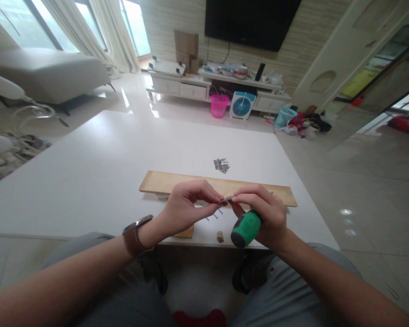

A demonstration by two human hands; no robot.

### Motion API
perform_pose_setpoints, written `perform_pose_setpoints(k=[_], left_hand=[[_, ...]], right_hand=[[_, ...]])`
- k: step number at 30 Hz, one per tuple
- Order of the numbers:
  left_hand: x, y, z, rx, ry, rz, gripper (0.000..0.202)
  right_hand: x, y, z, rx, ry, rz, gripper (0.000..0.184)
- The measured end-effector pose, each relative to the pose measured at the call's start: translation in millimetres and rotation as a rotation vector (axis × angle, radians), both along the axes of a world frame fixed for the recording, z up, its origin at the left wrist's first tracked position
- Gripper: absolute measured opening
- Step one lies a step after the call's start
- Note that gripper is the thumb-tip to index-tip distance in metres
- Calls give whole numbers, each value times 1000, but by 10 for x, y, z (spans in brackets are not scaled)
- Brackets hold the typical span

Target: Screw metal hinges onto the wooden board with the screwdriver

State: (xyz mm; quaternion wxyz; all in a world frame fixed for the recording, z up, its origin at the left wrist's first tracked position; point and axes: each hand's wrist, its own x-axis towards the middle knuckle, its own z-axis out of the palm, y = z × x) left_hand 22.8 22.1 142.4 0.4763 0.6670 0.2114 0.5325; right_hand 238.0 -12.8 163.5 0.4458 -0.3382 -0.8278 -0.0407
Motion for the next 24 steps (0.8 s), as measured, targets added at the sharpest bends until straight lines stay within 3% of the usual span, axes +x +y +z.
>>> perform_pose_setpoints(k=[24], left_hand=[[12,-29,-3,77,-42,16,13]], right_hand=[[-23,-58,20,137,-81,-53,14]])
